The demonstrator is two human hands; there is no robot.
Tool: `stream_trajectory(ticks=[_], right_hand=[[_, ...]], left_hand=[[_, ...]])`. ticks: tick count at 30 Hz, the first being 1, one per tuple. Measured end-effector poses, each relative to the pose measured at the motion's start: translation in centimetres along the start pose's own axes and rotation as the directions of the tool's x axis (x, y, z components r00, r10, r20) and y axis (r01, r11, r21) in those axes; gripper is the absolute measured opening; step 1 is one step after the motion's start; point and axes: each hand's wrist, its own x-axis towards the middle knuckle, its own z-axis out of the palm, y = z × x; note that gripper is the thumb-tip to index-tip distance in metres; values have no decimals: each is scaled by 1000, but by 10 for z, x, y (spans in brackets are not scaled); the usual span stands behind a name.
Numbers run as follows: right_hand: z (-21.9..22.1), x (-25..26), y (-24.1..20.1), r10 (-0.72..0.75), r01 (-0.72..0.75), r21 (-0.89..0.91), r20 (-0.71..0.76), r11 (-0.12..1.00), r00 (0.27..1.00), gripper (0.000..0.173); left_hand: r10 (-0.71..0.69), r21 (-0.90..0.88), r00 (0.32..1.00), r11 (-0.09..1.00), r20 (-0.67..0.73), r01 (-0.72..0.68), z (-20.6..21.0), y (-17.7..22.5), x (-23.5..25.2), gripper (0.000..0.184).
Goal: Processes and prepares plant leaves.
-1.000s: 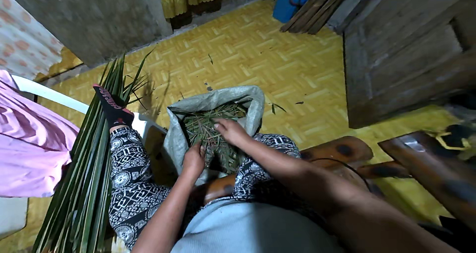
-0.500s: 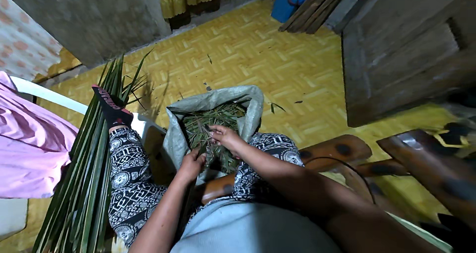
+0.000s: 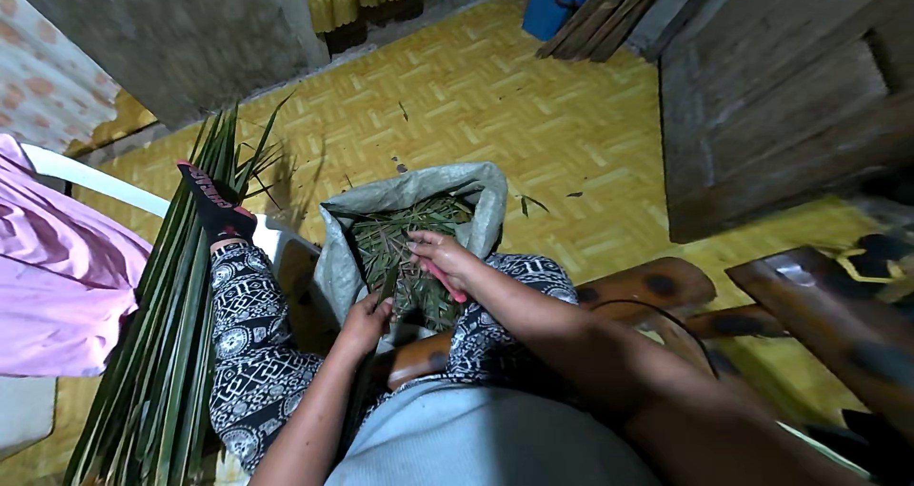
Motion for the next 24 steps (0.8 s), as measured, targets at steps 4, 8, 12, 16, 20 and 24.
stream_trajectory(ticks=[4, 8, 12, 16, 20, 24], right_hand=[[-2, 1, -3, -53, 49, -74, -62, 996, 997, 35], [10, -20, -7, -111, 156, -428, 128, 890, 986, 39], [24, -43, -6, -133, 363, -734, 354, 574, 926, 44], [31, -47, 1, -111, 351, -795, 343, 494, 933, 46], [32, -43, 2, -119, 317, -832, 296, 454, 948, 47], [32, -35, 3, -97, 264, -867, 246, 423, 964, 47]], left_hand=[[-5, 124, 997, 992, -80, 15, 2, 2, 2, 31], [-5, 340, 992, 939, -128, 49, 4, 12, 8, 37], [26, 467, 988, 883, -155, 50, 6, 21, 17, 42], [12, 560, 986, 824, -166, 84, 11, 33, 22, 40], [12, 601, 983, 793, -185, 103, 16, 36, 25, 41], [19, 617, 982, 780, -189, 103, 20, 34, 29, 42]])
